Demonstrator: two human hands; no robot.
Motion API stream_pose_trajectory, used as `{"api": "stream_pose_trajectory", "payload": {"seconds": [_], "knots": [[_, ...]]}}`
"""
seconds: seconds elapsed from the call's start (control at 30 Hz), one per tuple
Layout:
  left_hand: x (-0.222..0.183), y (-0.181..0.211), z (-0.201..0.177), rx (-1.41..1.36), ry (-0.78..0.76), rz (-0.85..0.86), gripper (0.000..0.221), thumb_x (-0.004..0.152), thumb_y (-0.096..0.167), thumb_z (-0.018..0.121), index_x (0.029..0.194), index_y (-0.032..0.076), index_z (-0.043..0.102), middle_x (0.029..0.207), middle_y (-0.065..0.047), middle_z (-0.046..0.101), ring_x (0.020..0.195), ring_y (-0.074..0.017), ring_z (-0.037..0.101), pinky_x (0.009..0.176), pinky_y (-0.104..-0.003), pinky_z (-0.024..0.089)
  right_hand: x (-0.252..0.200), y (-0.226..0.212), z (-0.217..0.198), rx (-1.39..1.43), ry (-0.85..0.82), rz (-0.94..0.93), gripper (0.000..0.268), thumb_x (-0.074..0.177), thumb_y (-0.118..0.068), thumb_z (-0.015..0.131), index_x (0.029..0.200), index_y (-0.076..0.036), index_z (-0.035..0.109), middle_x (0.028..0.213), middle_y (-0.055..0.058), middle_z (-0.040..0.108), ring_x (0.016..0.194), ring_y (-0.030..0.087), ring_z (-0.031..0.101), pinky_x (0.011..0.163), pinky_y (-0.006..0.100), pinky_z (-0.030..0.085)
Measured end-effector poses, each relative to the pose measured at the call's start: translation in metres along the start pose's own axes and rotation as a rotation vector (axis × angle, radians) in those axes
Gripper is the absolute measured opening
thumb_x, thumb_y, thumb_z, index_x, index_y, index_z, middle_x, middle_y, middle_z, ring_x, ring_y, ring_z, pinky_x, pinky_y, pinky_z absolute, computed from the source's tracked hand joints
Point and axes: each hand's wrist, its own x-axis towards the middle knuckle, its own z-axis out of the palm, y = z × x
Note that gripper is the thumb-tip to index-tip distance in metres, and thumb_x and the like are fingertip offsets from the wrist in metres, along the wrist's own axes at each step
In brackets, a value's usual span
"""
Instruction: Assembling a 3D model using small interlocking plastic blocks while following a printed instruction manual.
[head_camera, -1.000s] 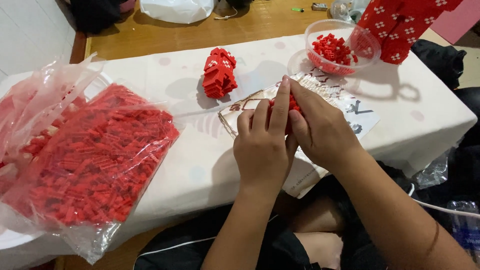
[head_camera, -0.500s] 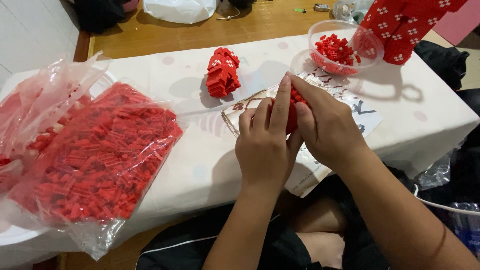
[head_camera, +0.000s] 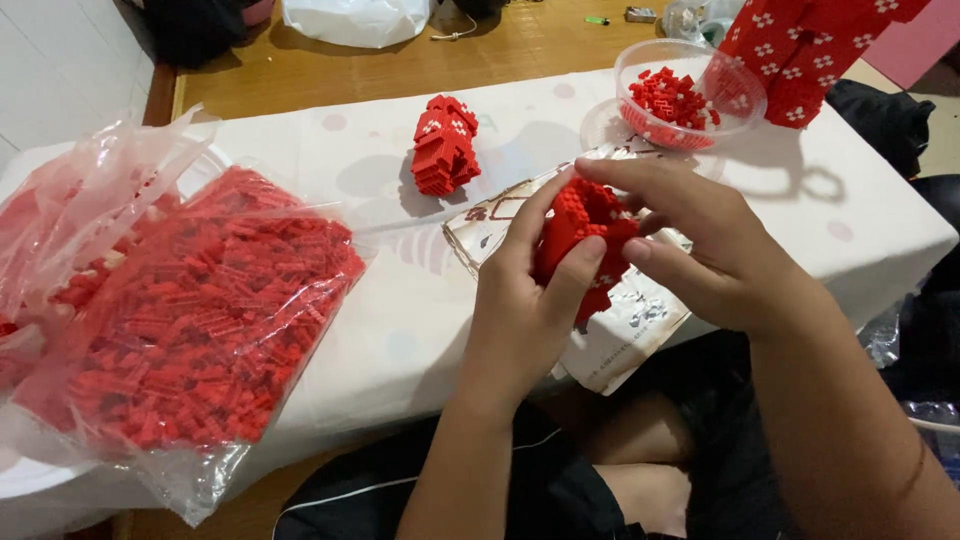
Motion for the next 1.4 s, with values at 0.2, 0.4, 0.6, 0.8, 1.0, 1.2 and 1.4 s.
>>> {"api": "stream_pose_trajectory", "payload": {"seconds": [0.2,0.4,0.6,0.8,1.0,1.2,1.4], "knots": [[-0.004,0.002,-0.002,-0.026,-0.040,0.001,0.061,0.086,0.039,0.051,0.141,0.013,0.055,0.133,-0.008,0.068,0.119,-0.0177,0.064,0.099,-0.031,0.054,0.000,-0.006,0.000,-0.085,0.041,-0.046,0.053,0.099,-0.031,0.056,0.144,-0.002,0.054,0.135,0.020,0.061,0.123,0.030,0.062,0.088,0.037,0.058],[-0.006,0.002,0.000,-0.038,-0.071,-0.009,0.058,0.090,0.039,0.049,0.142,0.015,0.053,0.134,-0.007,0.067,0.120,-0.0180,0.064,0.098,-0.032,0.054,-0.001,-0.005,0.003,-0.176,0.175,-0.224,0.026,0.098,-0.026,0.063,0.102,0.000,0.066,0.132,0.024,0.056,0.121,0.034,0.060,0.110,0.049,0.049],[-0.005,-0.005,0.003,0.044,-0.064,0.095,0.059,0.097,0.042,0.042,0.143,0.008,0.050,0.133,-0.012,0.068,0.121,-0.0223,0.064,0.103,-0.034,0.048,0.001,-0.013,0.018,-0.024,0.280,-0.130,0.013,0.103,-0.011,0.059,0.096,0.000,0.061,0.125,0.025,0.063,0.116,0.032,0.063,0.104,0.042,0.052],[-0.009,-0.003,0.007,0.021,-0.059,0.112,0.056,0.098,0.039,0.040,0.144,0.008,0.048,0.134,-0.014,0.068,0.122,-0.0260,0.066,0.102,-0.036,0.050,-0.003,-0.016,0.028,0.146,0.306,-0.035,0.013,0.107,-0.014,0.051,0.096,-0.007,0.051,0.129,0.019,0.057,0.125,0.028,0.056,0.110,0.043,0.045],[-0.007,-0.004,0.002,-0.019,-0.078,0.112,0.053,0.097,0.036,0.044,0.142,0.009,0.050,0.132,-0.012,0.068,0.121,-0.0218,0.064,0.104,-0.034,0.048,-0.001,-0.010,0.022,0.085,0.266,-0.092,0.013,0.105,-0.015,0.053,0.096,-0.006,0.054,0.129,0.022,0.059,0.122,0.029,0.058,0.109,0.043,0.046],[-0.003,-0.022,-0.010,-0.885,-0.315,-0.268,0.032,0.107,0.027,0.048,0.133,0.009,0.046,0.108,-0.012,0.064,0.094,-0.0170,0.065,0.083,-0.029,0.052,-0.009,-0.030,-0.013,0.202,0.042,-0.099,0.034,0.092,-0.020,0.059,0.120,-0.001,0.059,0.141,0.025,0.061,0.135,0.033,0.061,0.116,0.043,0.050],[0.001,-0.025,-0.018,-1.039,-0.302,-0.242,0.072,0.095,0.047,0.057,0.149,0.001,0.044,0.124,-0.021,0.058,0.094,-0.0369,0.070,0.058,-0.056,0.063,-0.010,-0.014,-0.007,0.186,0.219,-0.140,0.044,0.089,-0.025,0.064,0.118,0.007,0.056,0.132,0.028,0.060,0.132,0.039,0.064,0.113,0.044,0.062]]}}
